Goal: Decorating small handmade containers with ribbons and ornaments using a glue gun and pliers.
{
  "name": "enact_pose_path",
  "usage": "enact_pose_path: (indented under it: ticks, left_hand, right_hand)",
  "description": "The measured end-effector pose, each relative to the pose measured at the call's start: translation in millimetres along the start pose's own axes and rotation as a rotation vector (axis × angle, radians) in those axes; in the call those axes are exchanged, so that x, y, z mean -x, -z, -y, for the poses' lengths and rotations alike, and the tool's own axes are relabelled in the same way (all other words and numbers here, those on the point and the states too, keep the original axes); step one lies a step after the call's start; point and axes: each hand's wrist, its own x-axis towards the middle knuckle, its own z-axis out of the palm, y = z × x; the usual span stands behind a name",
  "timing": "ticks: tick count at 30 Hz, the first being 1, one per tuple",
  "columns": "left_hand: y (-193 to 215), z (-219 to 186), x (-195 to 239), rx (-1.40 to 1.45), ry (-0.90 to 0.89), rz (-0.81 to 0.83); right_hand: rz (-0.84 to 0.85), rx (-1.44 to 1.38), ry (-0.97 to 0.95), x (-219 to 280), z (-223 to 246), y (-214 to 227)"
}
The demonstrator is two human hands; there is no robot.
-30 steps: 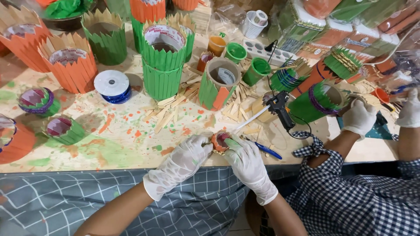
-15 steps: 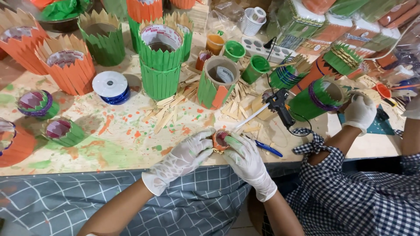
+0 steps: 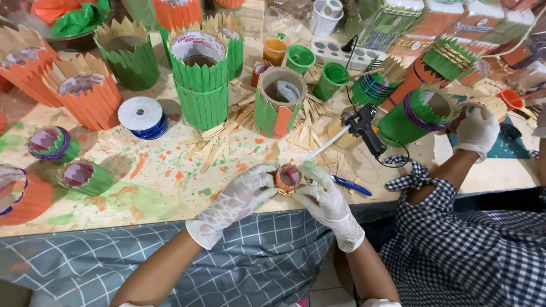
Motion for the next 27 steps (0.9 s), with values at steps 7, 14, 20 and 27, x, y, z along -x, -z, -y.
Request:
enact_pose_path:
  ticks: [7,14,20,27]
  left_hand:
    - [-6.0,17.3,-10.0,-0.164,0.0,-0.035]
    - [9.6,-16.2,-18.6,-0.647,-0.008,0.16]
    - [10.5,-2.2,-25.4,-0.249,-0.004,0.146]
    - [4.5,-15.7,-17.4,-0.776,0.136,0.197]
  right_hand:
    - [-0.002,-0.018,-0.039,-18.0,6.1,8.9]
    - [0.06,0.026,0.029,-22.2,1.4,19.2]
    - [0.067,0.016,0.028,-12.5,-6.5,15.0]
    - [0.174,-0.313,-0.197,-8.5,10.8,39.4]
